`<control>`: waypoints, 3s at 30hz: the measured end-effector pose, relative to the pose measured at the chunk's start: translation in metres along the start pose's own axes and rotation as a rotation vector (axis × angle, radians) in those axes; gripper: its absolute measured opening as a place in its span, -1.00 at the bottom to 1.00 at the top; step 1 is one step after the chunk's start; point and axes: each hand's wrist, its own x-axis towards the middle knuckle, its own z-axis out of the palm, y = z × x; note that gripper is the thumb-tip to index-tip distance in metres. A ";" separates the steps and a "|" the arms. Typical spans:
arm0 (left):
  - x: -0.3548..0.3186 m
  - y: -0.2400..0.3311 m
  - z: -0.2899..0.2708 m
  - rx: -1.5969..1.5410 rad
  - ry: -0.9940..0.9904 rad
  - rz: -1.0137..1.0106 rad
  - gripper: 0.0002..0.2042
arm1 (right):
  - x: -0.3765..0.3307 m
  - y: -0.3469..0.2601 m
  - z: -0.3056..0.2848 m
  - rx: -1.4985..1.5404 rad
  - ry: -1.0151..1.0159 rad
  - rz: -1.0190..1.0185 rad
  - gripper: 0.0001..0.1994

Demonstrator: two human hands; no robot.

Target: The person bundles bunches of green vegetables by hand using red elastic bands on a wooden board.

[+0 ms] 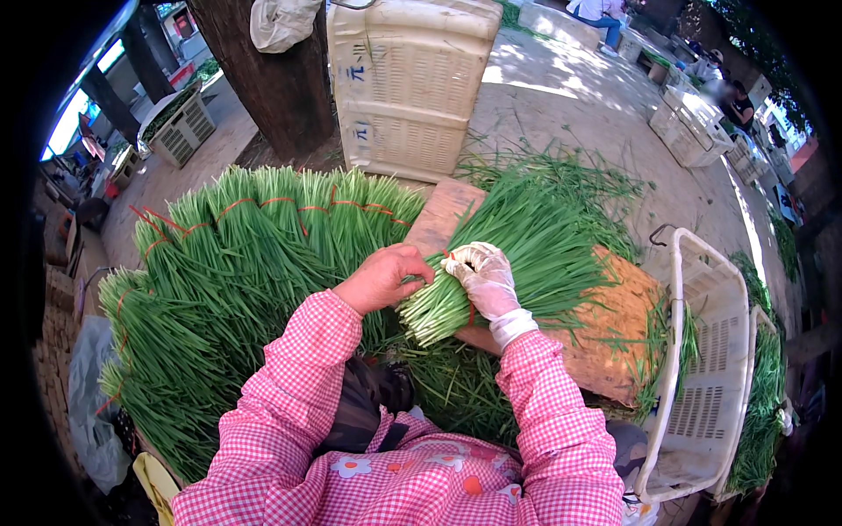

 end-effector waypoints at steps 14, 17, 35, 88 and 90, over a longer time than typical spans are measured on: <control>-0.051 0.046 -0.055 -0.637 -0.582 -0.183 -0.92 | 0.000 0.001 0.000 0.005 -0.035 0.036 -0.77; -0.068 0.063 -0.067 -0.788 -0.862 -0.433 -0.73 | 0.000 0.003 0.001 -0.010 -0.004 0.017 -0.77; 0.016 0.046 0.064 0.226 -0.012 -0.663 0.02 | -0.063 -0.036 -0.013 -0.120 0.096 -0.268 -0.91; -0.008 0.134 0.148 -1.712 0.002 -0.744 -0.51 | -0.197 -0.063 -0.081 -0.551 -0.042 0.334 -0.54; -0.008 0.124 0.158 -1.713 0.038 -0.758 -0.53 | -0.195 -0.050 -0.071 -0.579 -0.042 0.292 -0.54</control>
